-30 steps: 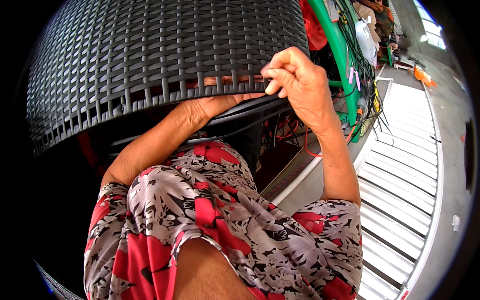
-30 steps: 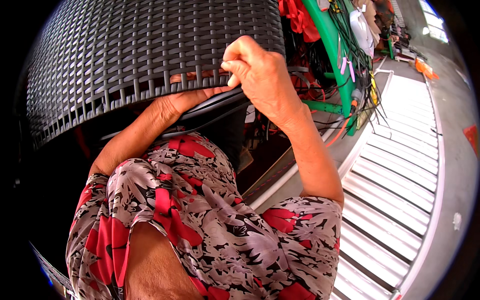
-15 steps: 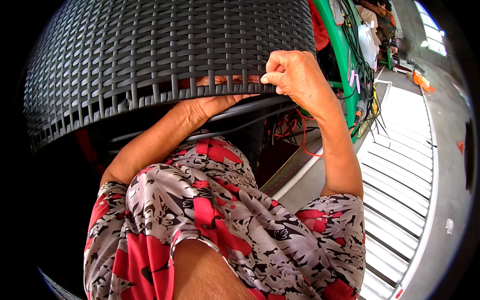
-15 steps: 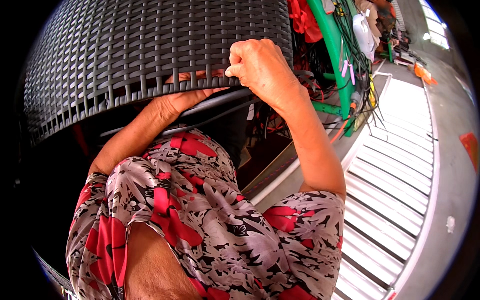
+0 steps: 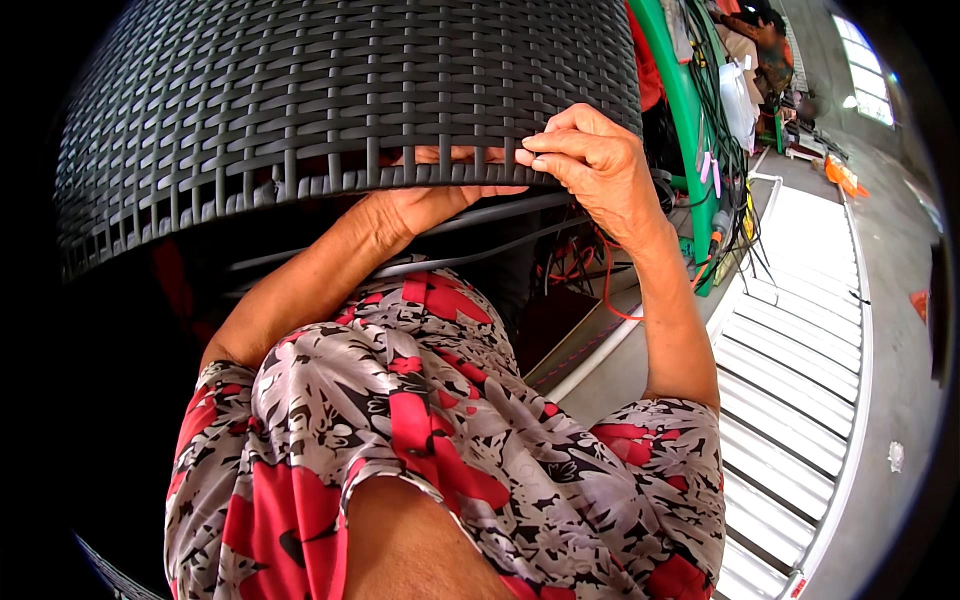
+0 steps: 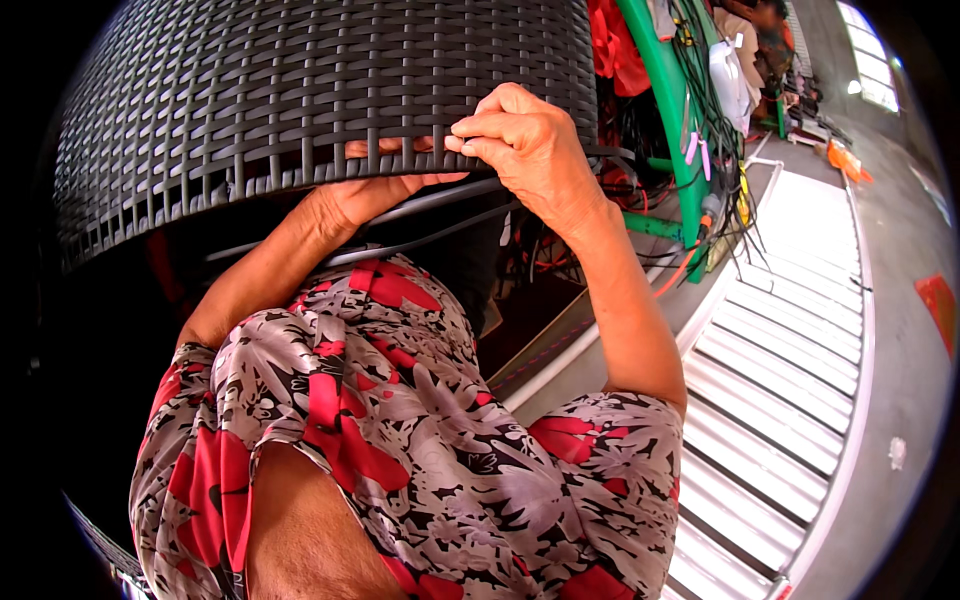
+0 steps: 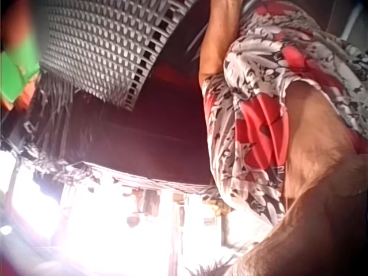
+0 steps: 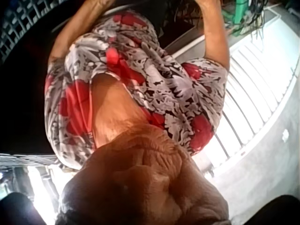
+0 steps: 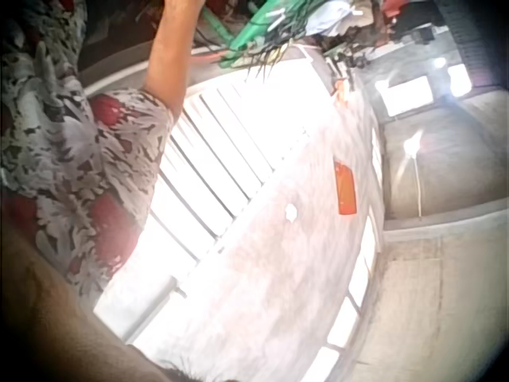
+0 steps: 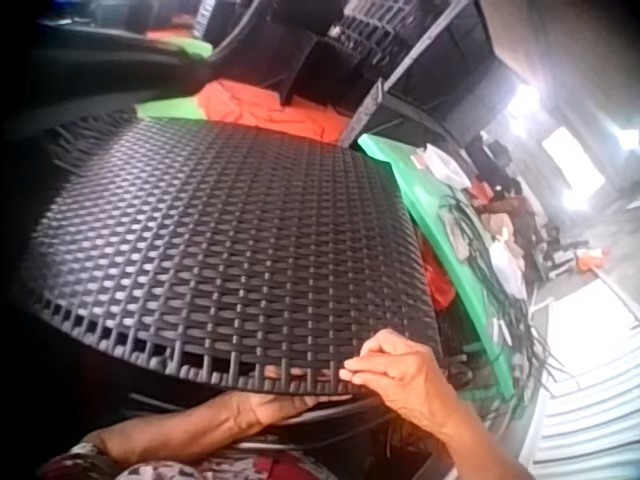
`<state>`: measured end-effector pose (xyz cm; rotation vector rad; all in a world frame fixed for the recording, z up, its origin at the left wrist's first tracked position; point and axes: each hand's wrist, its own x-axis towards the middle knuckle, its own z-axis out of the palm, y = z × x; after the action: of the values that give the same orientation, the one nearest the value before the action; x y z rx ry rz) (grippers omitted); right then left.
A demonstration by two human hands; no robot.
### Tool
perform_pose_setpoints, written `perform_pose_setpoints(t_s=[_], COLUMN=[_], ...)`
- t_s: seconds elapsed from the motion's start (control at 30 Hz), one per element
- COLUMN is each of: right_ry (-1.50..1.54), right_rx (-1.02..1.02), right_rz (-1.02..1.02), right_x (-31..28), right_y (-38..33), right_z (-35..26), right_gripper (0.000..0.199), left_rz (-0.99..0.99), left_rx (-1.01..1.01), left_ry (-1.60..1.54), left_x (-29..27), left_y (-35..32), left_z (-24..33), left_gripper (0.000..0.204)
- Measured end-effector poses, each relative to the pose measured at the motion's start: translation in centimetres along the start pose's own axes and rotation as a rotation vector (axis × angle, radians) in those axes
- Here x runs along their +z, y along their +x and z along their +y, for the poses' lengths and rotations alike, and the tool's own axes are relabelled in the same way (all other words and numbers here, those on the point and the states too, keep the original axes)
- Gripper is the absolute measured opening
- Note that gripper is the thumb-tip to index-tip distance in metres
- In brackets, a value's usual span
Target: The person weaves black plastic straps through the frame of a piece of wicker-style furniture, pulling the straps tight and tucking the ends into the structure by hand.
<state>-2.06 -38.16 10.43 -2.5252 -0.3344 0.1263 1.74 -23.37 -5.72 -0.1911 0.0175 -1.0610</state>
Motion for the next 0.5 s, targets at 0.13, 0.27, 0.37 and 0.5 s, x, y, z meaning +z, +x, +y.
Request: perform_pose_setpoints(t_s=[0.13, 0.27, 0.37, 0.5], right_ry=[-0.027, 0.368, 0.455, -0.32], right_rx=[-0.071, 0.286, 0.526, 0.064], right_rz=[-0.009, 0.081, 0.009, -0.002], right_x=[-0.2, 0.9, 0.1, 1.0], right_y=[0.7, 1.7, 1.8, 1.8], right_z=[0.0, -3.9, -4.0, -3.6], right_gripper=[0.008, 0.009, 0.011, 0.014], left_rz=[0.012, 0.092, 0.116, 0.045], left_rx=[0.026, 0.066, 0.061, 0.055], left_ry=[-0.025, -0.009, 0.135, 0.076], left_x=[0.9, 0.4, 1.2, 1.0], left_y=[0.2, -0.3, -0.7, -0.9], left_z=[-0.5, 0.6, 0.4, 0.5], left_gripper=[0.036, 0.036, 0.036, 0.033])
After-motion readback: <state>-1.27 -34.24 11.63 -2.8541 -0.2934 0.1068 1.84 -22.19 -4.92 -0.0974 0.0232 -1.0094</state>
